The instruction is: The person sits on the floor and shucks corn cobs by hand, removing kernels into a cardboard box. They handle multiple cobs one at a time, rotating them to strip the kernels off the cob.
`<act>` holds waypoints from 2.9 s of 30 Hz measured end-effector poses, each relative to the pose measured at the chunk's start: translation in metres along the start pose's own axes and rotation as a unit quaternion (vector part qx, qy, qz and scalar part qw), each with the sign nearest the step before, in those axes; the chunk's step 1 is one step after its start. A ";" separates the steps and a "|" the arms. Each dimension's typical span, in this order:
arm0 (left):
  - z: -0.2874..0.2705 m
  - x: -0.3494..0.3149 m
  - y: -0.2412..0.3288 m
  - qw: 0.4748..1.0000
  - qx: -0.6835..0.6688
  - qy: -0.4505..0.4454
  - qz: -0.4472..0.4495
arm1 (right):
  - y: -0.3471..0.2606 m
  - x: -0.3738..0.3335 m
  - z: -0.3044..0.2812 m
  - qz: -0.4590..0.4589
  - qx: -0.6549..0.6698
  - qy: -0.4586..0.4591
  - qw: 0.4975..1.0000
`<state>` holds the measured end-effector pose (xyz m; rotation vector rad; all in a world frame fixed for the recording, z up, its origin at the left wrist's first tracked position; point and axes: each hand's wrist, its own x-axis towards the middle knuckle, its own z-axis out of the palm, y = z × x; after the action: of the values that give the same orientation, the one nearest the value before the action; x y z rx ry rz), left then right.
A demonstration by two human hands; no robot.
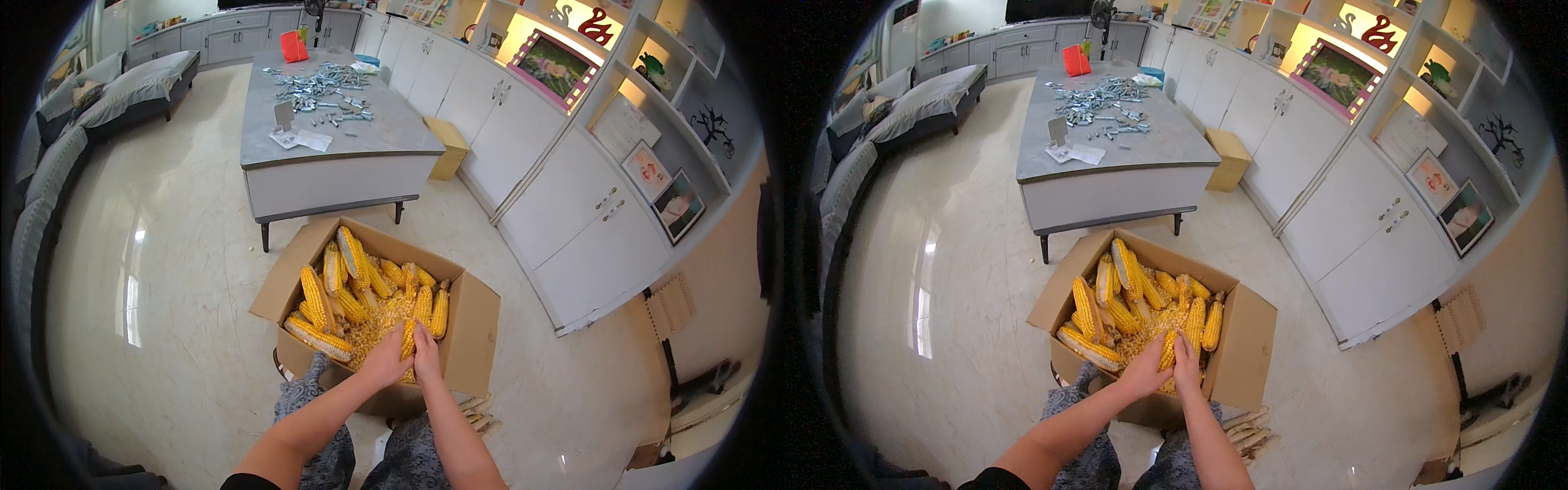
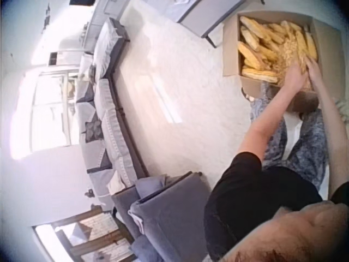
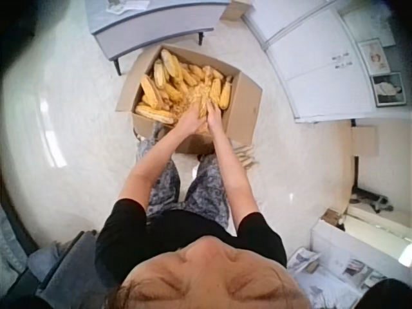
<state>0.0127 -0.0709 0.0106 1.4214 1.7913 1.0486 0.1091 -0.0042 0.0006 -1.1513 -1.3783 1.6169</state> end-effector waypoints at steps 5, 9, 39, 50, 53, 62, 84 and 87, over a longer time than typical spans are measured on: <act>-0.002 0.001 -0.004 0.999 -0.018 -0.018 -0.040 | 0.017 0.010 0.000 0.020 0.002 0.004 1.000; 0.003 0.010 -0.023 0.988 -0.145 0.013 -0.056 | 0.027 0.025 -0.007 0.140 0.089 -0.022 0.986; -0.007 0.015 -0.025 0.941 -0.296 -0.054 -0.153 | 0.010 0.021 0.002 0.155 0.041 0.025 0.987; -0.002 0.014 -0.024 0.937 -0.315 0.005 -0.152 | 0.016 0.019 -0.006 0.145 0.091 -0.042 0.984; -0.005 0.016 -0.020 0.909 -0.384 -0.017 -0.161 | 0.028 0.019 -0.003 0.144 0.063 -0.010 0.988; -0.003 0.018 -0.002 0.860 -0.451 -0.022 -0.237 | 0.060 0.039 -0.012 0.152 0.088 0.041 0.984; 0.007 0.024 -0.026 0.908 -0.370 -0.013 -0.194 | 0.020 0.015 -0.010 0.201 0.203 -0.073 0.956; 0.005 0.023 -0.021 0.900 -0.378 -0.014 -0.217 | 0.018 0.013 -0.009 0.206 0.177 -0.077 0.959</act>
<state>0.0019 -0.0498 -0.0097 0.5285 1.3412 1.2607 0.1136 0.0077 -0.0199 -1.1601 -0.9159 2.1855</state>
